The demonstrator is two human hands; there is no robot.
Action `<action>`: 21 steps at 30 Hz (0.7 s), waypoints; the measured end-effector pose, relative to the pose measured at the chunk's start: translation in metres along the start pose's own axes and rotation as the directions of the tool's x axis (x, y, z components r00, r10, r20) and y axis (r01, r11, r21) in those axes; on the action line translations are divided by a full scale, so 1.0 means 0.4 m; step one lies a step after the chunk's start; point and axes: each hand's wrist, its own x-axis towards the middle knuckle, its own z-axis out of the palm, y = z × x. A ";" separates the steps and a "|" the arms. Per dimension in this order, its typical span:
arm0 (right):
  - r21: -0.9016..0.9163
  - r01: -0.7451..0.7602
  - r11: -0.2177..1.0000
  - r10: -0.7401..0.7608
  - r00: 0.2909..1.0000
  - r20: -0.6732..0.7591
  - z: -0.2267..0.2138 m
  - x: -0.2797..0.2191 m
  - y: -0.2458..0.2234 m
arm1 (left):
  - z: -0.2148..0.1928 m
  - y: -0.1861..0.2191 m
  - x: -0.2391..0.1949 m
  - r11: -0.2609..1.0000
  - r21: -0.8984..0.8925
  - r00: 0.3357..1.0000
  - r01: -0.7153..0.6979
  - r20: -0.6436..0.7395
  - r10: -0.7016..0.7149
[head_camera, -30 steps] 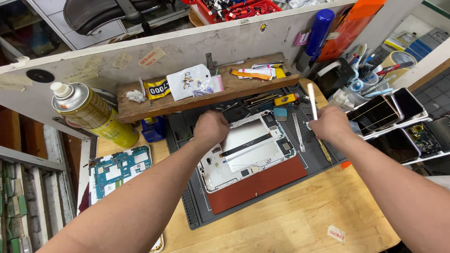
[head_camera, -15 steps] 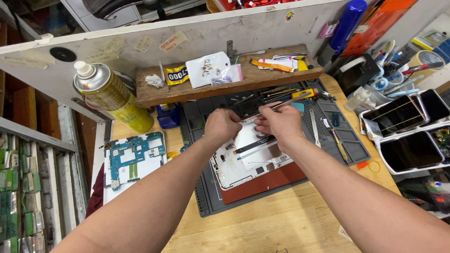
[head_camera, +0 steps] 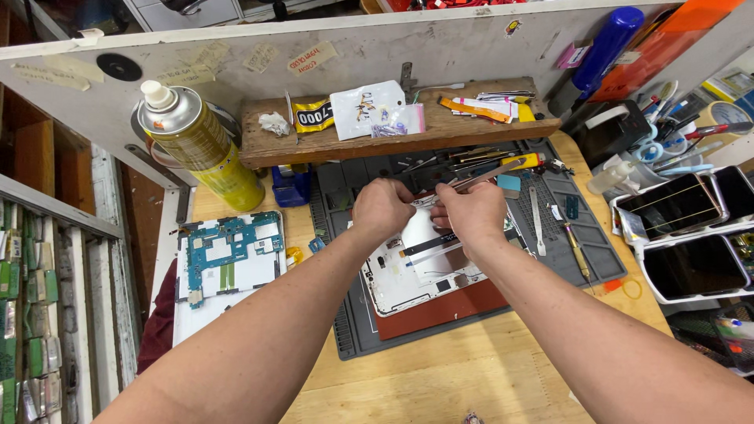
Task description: The person removes a motherboard from a tablet chassis, inspects it, and then uses a plastic spudger to pry and remove internal components and adhesive from the tablet frame.
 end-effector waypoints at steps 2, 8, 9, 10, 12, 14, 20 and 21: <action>-0.071 0.010 0.997 -0.012 1.000 -0.014 0.005 -0.010 -0.012 | -0.004 0.002 -0.005 1.000 -0.003 1.000 -0.019 -0.021 0.019; -0.037 -0.006 0.999 0.005 0.999 -0.033 0.003 -0.019 -0.015 | -0.022 0.019 0.006 0.998 -0.021 0.994 0.057 0.097 -0.054; 0.035 -0.006 0.999 0.007 1.000 -0.027 -0.003 -0.016 -0.010 | -0.024 0.022 0.009 1.000 -0.011 0.995 0.020 0.103 -0.019; 0.065 -0.002 0.998 0.004 1.000 -0.025 -0.012 -0.009 -0.006 | -0.028 0.026 0.012 1.000 -0.001 0.994 -0.018 0.108 0.018; 0.125 0.004 0.992 -0.001 1.000 -0.025 -0.035 0.004 0.005 | -0.029 0.036 0.011 0.998 0.038 0.993 -0.053 0.109 0.048; 0.134 -0.013 0.991 0.014 1.000 -0.012 -0.062 0.019 0.019 | -0.022 0.047 0.000 0.994 0.097 0.994 -0.050 0.103 0.040; 0.324 -0.080 0.943 0.057 0.995 0.080 -0.122 0.040 0.059 | -0.006 0.061 -0.053 0.957 0.172 0.968 -0.233 -0.053 0.245; 0.361 -0.093 0.928 0.058 0.993 0.105 -0.130 0.042 0.063 | -0.001 0.062 -0.057 0.950 0.183 0.962 -0.253 -0.053 0.267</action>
